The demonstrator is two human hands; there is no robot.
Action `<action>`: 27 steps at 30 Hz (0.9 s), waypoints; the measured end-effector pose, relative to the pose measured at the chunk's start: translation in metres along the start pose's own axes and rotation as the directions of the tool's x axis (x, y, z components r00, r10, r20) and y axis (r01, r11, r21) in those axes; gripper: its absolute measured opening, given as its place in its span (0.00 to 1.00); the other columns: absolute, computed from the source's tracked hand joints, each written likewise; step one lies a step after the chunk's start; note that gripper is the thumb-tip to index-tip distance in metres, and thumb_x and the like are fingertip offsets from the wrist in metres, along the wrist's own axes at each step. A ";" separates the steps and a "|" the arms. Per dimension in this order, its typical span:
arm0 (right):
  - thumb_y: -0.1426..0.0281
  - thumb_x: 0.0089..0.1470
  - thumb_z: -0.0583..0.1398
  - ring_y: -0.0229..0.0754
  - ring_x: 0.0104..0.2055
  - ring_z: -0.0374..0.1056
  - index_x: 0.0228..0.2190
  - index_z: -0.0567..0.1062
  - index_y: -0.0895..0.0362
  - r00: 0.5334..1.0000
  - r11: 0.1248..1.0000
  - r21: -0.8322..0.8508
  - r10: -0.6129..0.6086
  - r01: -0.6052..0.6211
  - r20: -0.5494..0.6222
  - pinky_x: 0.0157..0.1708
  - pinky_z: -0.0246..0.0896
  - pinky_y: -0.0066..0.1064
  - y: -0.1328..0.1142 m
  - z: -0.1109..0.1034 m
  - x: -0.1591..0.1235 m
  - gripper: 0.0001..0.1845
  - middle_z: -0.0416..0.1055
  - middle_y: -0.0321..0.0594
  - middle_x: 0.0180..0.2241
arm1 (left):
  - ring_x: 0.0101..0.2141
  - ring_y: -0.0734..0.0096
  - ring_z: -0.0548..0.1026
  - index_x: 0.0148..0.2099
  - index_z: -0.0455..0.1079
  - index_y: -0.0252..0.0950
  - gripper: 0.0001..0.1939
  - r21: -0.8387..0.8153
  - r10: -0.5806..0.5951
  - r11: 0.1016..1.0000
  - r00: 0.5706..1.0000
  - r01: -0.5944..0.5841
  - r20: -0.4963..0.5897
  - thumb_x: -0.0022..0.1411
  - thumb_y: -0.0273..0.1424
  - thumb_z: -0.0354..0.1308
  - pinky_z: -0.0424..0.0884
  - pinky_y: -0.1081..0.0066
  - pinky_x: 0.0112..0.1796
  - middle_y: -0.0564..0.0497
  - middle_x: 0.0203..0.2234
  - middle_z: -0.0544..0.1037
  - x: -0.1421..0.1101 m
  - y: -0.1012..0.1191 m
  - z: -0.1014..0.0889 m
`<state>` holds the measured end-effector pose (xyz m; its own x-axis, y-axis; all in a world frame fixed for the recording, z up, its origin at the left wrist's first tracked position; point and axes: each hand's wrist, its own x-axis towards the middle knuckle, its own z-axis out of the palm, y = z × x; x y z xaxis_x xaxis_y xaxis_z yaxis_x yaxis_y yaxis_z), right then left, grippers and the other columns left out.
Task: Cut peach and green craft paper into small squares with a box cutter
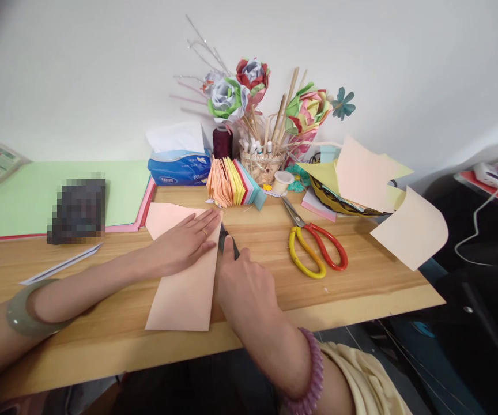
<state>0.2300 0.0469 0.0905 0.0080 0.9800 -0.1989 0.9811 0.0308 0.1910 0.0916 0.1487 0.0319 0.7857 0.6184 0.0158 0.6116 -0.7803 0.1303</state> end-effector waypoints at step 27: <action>0.75 0.58 0.47 0.46 0.34 0.74 0.57 0.58 0.64 0.997 0.998 0.064 -0.023 0.028 -0.078 0.29 0.66 0.32 0.006 -0.004 0.022 0.25 0.73 0.53 0.36 | 0.63 0.62 0.41 0.66 0.41 0.25 0.30 -0.003 0.002 1.000 1.000 -0.002 -0.005 0.69 0.40 0.31 0.44 0.58 0.60 0.39 0.64 0.45 -0.001 0.001 -0.001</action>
<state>0.2354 0.0695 0.0910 -0.0295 0.9913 -0.1280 0.9913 0.0455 0.1238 0.0912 0.1474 0.0335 0.7863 0.6175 0.0209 0.6099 -0.7812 0.1330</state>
